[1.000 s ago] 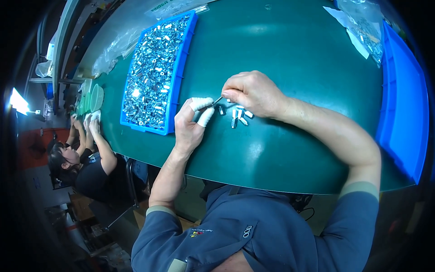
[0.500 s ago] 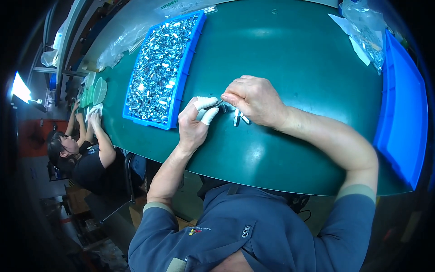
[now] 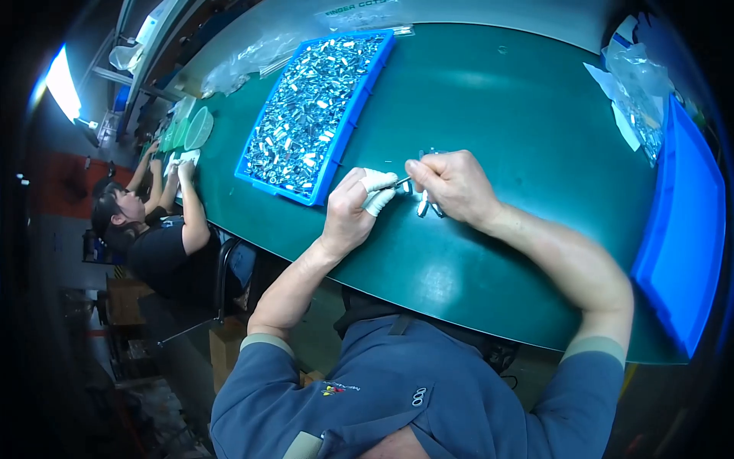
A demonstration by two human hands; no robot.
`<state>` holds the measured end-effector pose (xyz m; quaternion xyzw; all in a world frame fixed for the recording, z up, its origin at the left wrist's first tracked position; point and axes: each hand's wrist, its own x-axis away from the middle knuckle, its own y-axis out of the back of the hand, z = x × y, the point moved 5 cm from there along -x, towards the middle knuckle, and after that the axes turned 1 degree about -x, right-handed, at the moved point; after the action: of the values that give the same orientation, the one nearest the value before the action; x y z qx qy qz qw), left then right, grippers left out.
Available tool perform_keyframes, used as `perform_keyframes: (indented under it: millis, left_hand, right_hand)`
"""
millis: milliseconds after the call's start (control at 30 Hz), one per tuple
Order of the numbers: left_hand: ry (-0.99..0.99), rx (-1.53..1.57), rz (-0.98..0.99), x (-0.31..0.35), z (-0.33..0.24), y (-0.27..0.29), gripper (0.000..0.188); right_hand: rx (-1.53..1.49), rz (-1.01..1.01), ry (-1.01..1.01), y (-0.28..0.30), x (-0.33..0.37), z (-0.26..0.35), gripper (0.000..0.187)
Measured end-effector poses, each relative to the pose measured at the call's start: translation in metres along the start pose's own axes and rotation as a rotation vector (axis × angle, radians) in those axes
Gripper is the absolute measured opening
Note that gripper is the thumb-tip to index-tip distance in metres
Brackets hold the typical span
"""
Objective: The person assembles small white plastic components by inserting metal pins into them with an insertion tool.
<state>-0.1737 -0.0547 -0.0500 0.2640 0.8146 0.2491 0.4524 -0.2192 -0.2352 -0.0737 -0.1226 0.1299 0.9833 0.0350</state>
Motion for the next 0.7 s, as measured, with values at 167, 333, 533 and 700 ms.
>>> perform_keyframes:
  millis: [167,333,533,700]
  left_hand:
    - [0.044,-0.160,-0.077,0.006,0.006,0.044,0.024]
    - [0.196,-0.435,-0.212,0.008,0.056,0.119,0.019]
    - [0.211,-0.573,-0.220,-0.033,0.106,0.151,0.020]
    - [0.126,-0.573,-0.209,-0.041,0.087,0.128,0.023]
  right_hand:
    - [-0.165,-0.134,-0.173,0.021,-0.003,-0.008,0.050]
    - [-0.156,-0.125,-0.177,0.018,-0.008,-0.010,0.048]
    - [-0.140,-0.127,-0.186,0.017,-0.006,-0.017,0.047]
    - [-0.144,-0.183,-0.178,0.024,-0.009,-0.017,0.047]
